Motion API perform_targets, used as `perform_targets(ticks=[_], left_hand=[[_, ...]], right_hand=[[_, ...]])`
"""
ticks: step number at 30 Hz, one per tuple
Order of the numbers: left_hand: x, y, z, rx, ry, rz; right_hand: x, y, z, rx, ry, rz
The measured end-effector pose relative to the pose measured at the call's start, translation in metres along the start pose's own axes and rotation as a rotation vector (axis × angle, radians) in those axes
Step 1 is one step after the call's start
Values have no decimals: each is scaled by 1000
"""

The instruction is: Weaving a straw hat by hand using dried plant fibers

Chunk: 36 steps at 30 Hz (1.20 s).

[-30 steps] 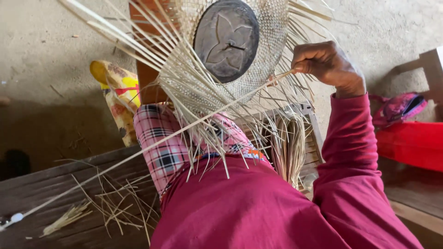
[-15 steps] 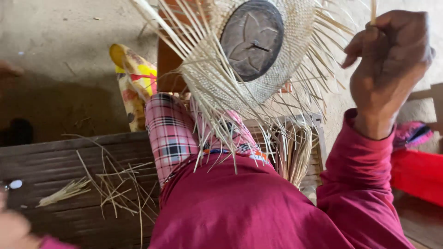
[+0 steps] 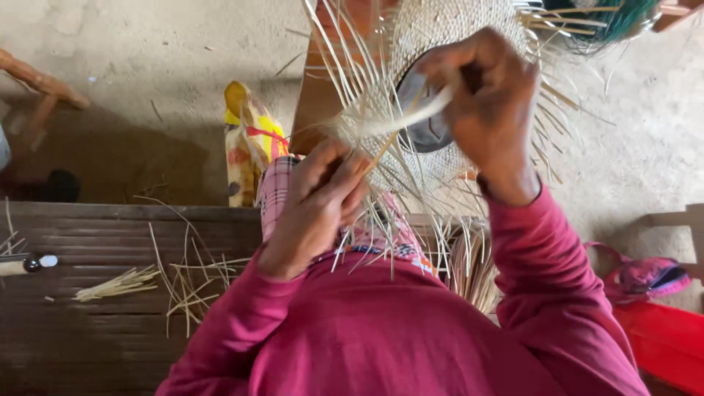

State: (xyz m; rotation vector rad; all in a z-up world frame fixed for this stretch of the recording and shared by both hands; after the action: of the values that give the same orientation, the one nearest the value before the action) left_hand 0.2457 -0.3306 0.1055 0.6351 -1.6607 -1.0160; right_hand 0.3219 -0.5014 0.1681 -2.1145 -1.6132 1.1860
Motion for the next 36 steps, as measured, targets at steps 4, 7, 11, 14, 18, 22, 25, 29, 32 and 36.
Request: perform_targets(ticks=[4, 7, 11, 14, 18, 22, 25, 29, 32, 36], left_hand=[[-36, 14, 49, -80, -4, -646], [-69, 21, 92, -164, -9, -850], [-105, 26, 124, -109, 86, -1007], [-126, 44, 146, 84, 211, -1531], [-173, 57, 182, 111, 411, -1856], [-227, 61, 225, -223, 699, -2383], [-247, 66, 258, -94, 699, -2099], [-291, 39, 287, -914, 803, -2234], [-275, 21, 281, -1236, 885, -1937], [-105, 40, 153, 392, 376, -1106]], right_hand=[[-40, 76, 6, 65, 153, 1], [-71, 101, 14, 49, 182, 143], [-87, 113, 23, 38, 157, 64], [-136, 159, 45, 66, 280, 345], [-139, 140, 53, 216, 215, 376], [-84, 97, 51, 537, -334, 135], [-54, 46, 69, 306, -610, -216], [10, 4, 78, 354, -845, -406], [64, -27, 76, 203, -894, -250], [99, -67, 84, -48, -895, -175]])
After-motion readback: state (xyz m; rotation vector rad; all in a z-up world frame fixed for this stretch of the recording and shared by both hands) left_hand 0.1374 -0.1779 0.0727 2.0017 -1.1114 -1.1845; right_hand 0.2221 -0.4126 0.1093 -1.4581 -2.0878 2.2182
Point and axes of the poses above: each hand's wrist, its own z-axis away from the middle knuckle, its own x-axis out of the palm, y = z × x, the point moved 7 cm from there along -z, towards the middle knuckle, and after that the axes turned 1 degree about -y, right-handed, at the moved point
